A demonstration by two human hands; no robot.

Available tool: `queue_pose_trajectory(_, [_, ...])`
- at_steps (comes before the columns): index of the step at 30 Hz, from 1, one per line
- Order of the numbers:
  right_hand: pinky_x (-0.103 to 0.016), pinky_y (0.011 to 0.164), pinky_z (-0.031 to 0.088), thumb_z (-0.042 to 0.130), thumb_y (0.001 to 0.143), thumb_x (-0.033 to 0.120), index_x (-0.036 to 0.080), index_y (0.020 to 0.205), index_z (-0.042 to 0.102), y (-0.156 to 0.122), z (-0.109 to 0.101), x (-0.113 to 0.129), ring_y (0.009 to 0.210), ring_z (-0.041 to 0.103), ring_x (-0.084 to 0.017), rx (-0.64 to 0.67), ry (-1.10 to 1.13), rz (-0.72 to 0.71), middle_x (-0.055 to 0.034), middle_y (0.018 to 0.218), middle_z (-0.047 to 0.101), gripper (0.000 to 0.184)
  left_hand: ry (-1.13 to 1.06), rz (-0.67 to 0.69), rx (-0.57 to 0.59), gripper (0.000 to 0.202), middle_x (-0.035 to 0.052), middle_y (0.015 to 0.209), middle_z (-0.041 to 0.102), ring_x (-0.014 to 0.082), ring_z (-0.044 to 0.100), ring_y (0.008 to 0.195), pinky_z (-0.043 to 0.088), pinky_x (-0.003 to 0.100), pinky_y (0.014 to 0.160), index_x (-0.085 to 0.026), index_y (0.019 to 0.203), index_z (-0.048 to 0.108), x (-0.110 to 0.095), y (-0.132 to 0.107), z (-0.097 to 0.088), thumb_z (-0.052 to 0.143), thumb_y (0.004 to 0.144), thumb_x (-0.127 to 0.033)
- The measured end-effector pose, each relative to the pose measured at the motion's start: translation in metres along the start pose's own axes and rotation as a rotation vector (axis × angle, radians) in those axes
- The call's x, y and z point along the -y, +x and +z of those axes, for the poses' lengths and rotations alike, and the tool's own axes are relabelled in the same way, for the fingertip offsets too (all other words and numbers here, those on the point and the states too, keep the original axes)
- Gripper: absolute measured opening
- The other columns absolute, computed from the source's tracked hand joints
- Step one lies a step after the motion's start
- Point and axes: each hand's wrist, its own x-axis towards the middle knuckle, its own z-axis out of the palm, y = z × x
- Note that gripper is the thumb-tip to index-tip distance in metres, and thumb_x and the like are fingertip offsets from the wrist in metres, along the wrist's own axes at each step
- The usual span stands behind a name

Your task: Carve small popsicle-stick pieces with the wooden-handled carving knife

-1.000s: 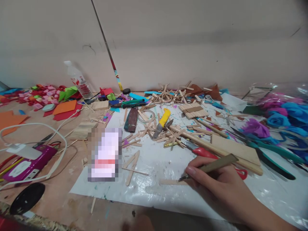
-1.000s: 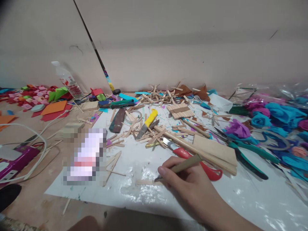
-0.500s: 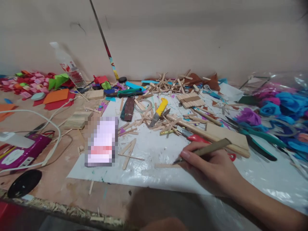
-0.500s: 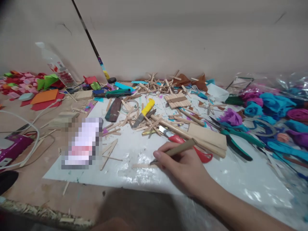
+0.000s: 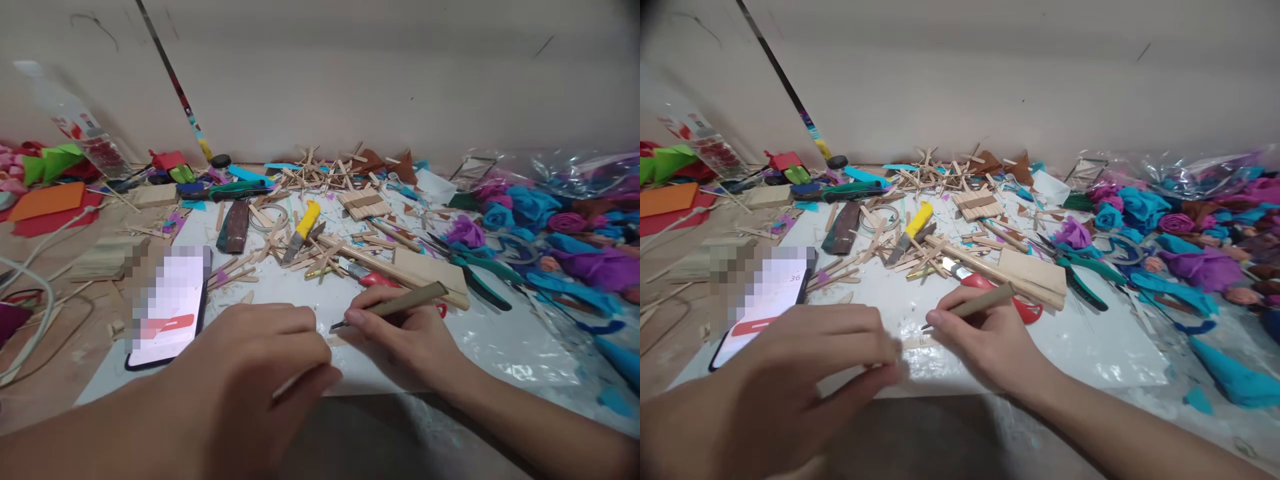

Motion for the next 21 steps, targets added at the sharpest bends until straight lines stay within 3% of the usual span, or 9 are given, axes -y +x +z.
queue_pose_trajectory(5, [-0.024, 0.062, 0.062, 0.089, 0.09, 0.031, 0.033, 0.091, 0.092, -0.008, -0.004, -0.003, 0.071, 0.078, -0.018, -0.02, -0.012, -0.019, 0.0004, 0.082, 0.086, 0.003, 0.161, 0.02, 0.057, 0.031, 0.0036, 0.086, 0.068, 0.0229, 0.06, 0.076, 0.037, 0.039, 0.07, -0.019, 0.086, 0.069, 0.028, 0.007, 0.02, 0.055, 0.114, -0.014])
queue_pose_trajectory(10, [-0.021, 0.056, 0.061, 0.087, 0.096, 0.028, 0.041, 0.1, 0.093, -0.018, -0.008, -0.005, 0.067, 0.08, -0.017, -0.036, -0.138, -0.094, 0.0049, 0.089, 0.091, 0.015, 0.209, 0.006, 0.119, 0.031, 0.0048, 0.09, 0.068, 0.0245, 0.056, 0.076, 0.036, 0.042, 0.075, -0.021, 0.087, 0.068, 0.029, 0.003, 0.026, 0.054, 0.114, -0.015])
queue_pose_trajectory(15, [-0.02, 0.074, 0.07, 0.081, 0.102, 0.022, 0.034, 0.104, 0.091, -0.019, -0.007, -0.001, 0.08, 0.089, -0.018, 0.033, -0.415, -0.248, 0.0033, 0.099, 0.094, 0.016, 0.231, 0.029, 0.116, 0.024, 0.0061, 0.097, 0.07, 0.0243, 0.063, 0.089, 0.049, 0.038, 0.089, -0.021, 0.104, 0.073, 0.029, 0.011, 0.026, 0.059, 0.119, -0.034])
queue_pose_trajectory(21, [-0.022, 0.066, 0.071, 0.075, 0.105, 0.022, 0.035, 0.105, 0.088, -0.01, -0.004, 0.01, 0.079, 0.09, -0.02, 0.073, -0.526, -0.302, 0.0031, 0.097, 0.094, 0.018, 0.191, 0.017, 0.073, 0.025, 0.0082, 0.106, 0.074, 0.0282, 0.069, 0.103, 0.055, 0.041, 0.097, -0.023, 0.116, 0.075, 0.032, 0.021, 0.024, 0.064, 0.116, -0.044])
